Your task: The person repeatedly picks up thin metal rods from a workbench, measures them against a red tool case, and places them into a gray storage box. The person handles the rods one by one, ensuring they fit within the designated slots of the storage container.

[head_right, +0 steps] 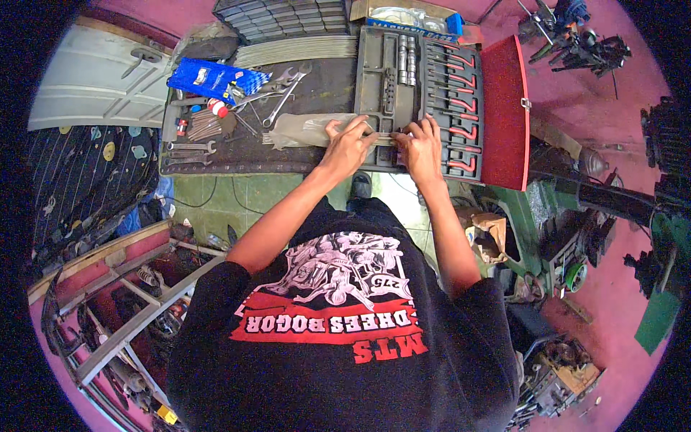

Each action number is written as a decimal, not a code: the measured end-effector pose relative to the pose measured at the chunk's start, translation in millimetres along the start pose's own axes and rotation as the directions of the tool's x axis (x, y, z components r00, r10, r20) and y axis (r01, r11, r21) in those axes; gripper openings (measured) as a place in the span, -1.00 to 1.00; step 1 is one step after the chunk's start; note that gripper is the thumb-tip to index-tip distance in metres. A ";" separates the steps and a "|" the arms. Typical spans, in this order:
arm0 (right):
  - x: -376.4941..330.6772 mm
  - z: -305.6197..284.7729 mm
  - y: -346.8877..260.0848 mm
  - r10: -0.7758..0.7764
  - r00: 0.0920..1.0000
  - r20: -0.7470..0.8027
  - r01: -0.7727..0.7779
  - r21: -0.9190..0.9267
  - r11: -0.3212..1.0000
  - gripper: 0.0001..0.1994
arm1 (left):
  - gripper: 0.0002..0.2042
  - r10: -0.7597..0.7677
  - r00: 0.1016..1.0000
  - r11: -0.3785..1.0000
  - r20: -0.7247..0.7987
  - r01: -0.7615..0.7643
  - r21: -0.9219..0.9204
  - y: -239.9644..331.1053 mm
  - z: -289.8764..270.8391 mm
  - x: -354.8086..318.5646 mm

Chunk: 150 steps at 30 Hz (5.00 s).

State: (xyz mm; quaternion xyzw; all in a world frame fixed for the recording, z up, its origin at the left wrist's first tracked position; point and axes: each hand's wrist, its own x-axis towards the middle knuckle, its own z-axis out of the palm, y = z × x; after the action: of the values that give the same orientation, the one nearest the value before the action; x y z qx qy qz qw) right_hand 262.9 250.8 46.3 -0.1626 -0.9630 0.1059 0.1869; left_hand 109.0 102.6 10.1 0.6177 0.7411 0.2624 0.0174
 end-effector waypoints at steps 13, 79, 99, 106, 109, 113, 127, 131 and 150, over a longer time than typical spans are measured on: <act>-7.3 -8.9 -4.3 0.158 0.985 0.067 -0.157 -0.017 0.987 -0.69 | -0.74 -0.036 0.993 0.999 -0.116 0.033 -0.027 -1.2 -30.6 -10.9; 21.1 -7.1 -56.1 0.291 0.930 0.224 -0.227 -0.273 0.935 -0.62 | -0.72 -0.227 0.952 0.972 0.203 0.234 -0.009 -180.5 -119.4 -110.5; 249.6 129.1 -104.8 -0.001 0.993 0.120 0.029 -0.225 0.974 -0.52 | -0.66 -0.127 0.992 0.947 0.003 0.121 0.297 -282.6 -131.0 63.9; 283.8 178.0 -104.7 -0.025 0.986 0.165 0.073 -0.290 0.954 -0.44 | -0.63 -0.145 0.980 0.908 0.135 0.077 0.413 -296.8 -104.4 78.8; 286.2 184.7 -100.6 -0.035 0.980 0.197 0.093 -0.292 0.952 -0.50 | -0.69 -0.137 0.984 0.941 0.115 0.093 0.326 -301.3 -99.2 79.4; 293.3 184.2 -100.4 -0.058 0.980 0.192 0.110 -0.269 0.957 -0.75 | -0.79 -0.085 0.989 0.941 0.118 0.040 0.336 -305.5 -96.0 81.2; 304.4 179.3 -89.0 -0.195 0.934 0.299 0.266 -0.220 0.939 -0.83 | -0.88 0.033 0.994 0.943 0.106 -0.067 0.326 -307.7 -96.3 89.1; 308.2 174.7 -90.7 -0.214 0.927 0.309 0.294 -0.244 0.924 -0.87 | -0.90 0.043 0.998 0.941 0.047 -0.056 0.334 -307.8 -95.4 90.7; 315.9 172.4 -95.3 -0.138 0.954 0.266 0.229 -0.348 0.909 -0.84 | -0.88 0.016 0.995 0.915 0.103 -0.056 0.398 -307.4 -102.1 99.1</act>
State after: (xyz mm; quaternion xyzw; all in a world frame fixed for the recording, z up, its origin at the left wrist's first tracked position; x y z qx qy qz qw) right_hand -108.3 249.5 17.8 -0.0897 -0.9917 -0.0797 0.0459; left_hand -228.8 126.2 1.4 0.6338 0.7659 0.0749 -0.0780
